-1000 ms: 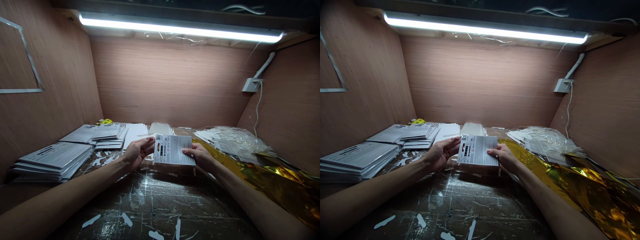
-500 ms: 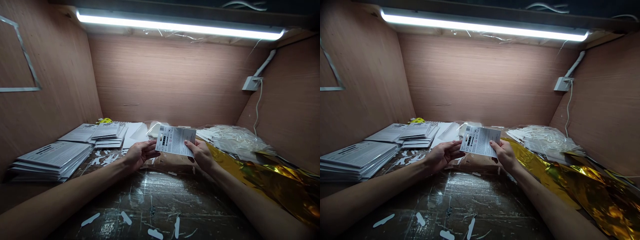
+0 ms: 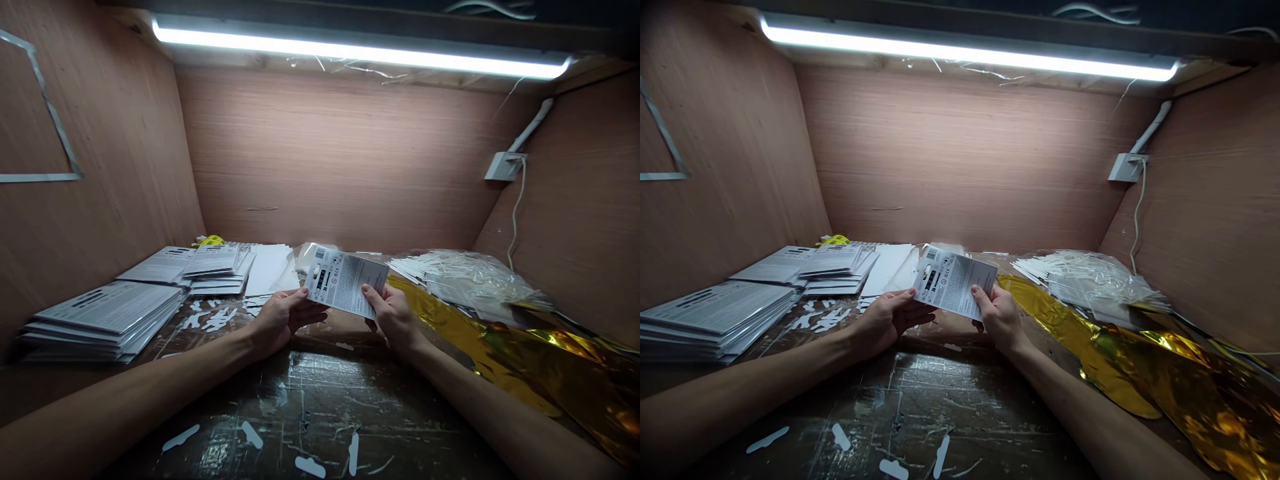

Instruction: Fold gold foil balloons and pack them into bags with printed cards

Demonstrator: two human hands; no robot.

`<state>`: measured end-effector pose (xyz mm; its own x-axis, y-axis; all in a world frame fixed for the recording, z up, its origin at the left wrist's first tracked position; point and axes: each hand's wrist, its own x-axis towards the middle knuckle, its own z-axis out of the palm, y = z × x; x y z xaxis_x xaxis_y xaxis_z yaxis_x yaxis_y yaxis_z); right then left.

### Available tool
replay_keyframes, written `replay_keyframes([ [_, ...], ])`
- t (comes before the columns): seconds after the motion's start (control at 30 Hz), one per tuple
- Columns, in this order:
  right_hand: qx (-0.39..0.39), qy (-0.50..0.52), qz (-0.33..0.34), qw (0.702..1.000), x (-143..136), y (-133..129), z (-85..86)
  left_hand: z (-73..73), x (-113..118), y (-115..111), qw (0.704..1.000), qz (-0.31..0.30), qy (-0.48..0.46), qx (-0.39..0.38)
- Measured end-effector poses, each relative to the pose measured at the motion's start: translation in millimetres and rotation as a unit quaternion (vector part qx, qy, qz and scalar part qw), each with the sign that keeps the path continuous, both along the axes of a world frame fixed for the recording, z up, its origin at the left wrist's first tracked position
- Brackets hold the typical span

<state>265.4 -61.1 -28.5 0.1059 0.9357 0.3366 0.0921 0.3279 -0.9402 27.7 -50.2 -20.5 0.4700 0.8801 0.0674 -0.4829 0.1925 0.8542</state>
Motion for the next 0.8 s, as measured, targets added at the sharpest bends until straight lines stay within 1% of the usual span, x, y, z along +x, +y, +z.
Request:
replay_keyframes([
  [0.17, -0.002, 0.012, 0.015, 1.000, -5.4, -2.2, -1.4, 1.0, 2.6, -5.0, 1.000, 0.003, 0.005, 0.016],
  [0.27, -0.002, 0.025, 0.029, 0.999, -7.4, -2.1, -2.4, 1.1, 2.7, -4.2, 1.000, 0.004, -0.005, 0.017],
  [0.43, -0.016, 0.075, 0.059, 0.995, -7.3, -1.2, -1.9, -0.3, 0.0, -0.2, 0.997, -0.012, 0.000, 0.077],
  [0.57, -0.033, 0.101, 0.082, 0.991, -8.3, -4.0, 3.9, 5.0, -0.8, -2.5, 0.994, -0.011, 0.029, 0.107],
  [0.67, -0.048, 0.118, 0.102, 0.987, -8.6, -6.2, 8.4, 10.9, -0.8, -5.0, 0.993, -0.016, 0.024, 0.115],
  [0.8, -0.045, 0.099, 0.126, 0.986, -6.8, -5.9, 8.3, 12.3, -0.9, -5.9, 0.986, 0.000, 0.039, 0.162],
])
